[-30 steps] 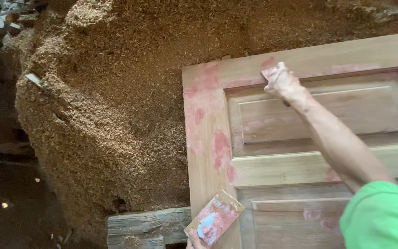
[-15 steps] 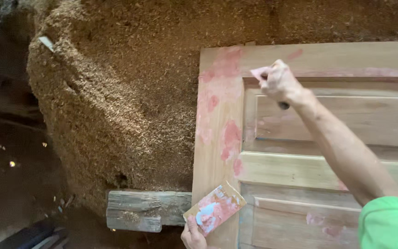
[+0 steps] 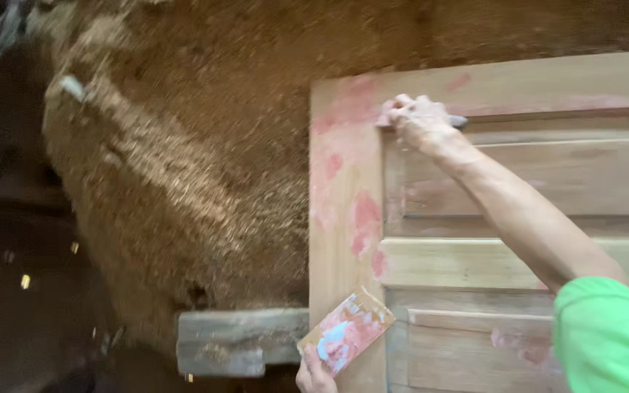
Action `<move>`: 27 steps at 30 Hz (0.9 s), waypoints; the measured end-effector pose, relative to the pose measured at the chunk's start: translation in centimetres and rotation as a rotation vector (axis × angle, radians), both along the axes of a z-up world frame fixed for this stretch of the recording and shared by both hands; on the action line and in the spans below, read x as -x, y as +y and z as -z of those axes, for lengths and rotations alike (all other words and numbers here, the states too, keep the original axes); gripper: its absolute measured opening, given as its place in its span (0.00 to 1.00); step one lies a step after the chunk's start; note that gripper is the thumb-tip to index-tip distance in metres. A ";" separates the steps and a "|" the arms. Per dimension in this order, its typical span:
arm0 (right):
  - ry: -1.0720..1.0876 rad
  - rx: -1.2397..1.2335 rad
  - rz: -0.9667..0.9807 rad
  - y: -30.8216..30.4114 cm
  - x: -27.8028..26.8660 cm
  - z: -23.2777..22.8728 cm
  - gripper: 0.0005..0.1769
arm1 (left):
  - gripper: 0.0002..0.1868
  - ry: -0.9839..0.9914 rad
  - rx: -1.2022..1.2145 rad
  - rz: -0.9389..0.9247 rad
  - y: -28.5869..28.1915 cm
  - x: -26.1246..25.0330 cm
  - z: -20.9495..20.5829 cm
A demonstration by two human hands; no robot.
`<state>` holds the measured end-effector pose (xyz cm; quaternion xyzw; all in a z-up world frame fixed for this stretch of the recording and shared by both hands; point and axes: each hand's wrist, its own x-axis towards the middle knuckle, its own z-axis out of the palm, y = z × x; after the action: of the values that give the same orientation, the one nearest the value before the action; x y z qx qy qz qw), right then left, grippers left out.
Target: The person applies pink filler to a wooden door using a putty knife and a cardboard scraper. They spread the filler into the grooves and edges of the door panels, then smooth the surface with the knife.
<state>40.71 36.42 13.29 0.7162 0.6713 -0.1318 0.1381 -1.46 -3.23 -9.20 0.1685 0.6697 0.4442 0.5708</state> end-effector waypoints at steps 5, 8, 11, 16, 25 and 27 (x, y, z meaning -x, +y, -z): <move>-0.227 0.050 0.103 -2.0 -3.9 -1.1 0.16 | 0.33 -0.138 -0.077 0.092 2.0 -0.5 1.6; -0.389 0.089 0.247 -7.7 -8.8 -2.9 0.12 | 0.33 -0.172 -0.063 0.199 3.4 -1.6 1.1; -0.027 -0.230 0.376 -19.1 -12.6 -4.2 0.14 | 0.32 -0.237 -0.094 0.314 6.8 -4.7 -1.2; 1.159 -0.578 0.549 -44.9 -8.3 -0.6 0.24 | 0.31 -0.341 -0.144 0.482 9.2 -11.2 -7.0; 0.953 -0.737 1.530 -68.9 5.9 1.2 0.18 | 0.29 -0.461 -0.154 0.803 3.6 -20.9 -15.6; 0.894 -0.810 1.437 -70.3 6.6 0.3 0.16 | 0.28 -0.465 -0.134 0.823 0.6 -21.9 -17.4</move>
<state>34.07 -33.83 13.04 0.8356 0.0538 -0.2048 -0.5070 20.49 -2.59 8.15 0.3522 0.3717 0.2494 0.8219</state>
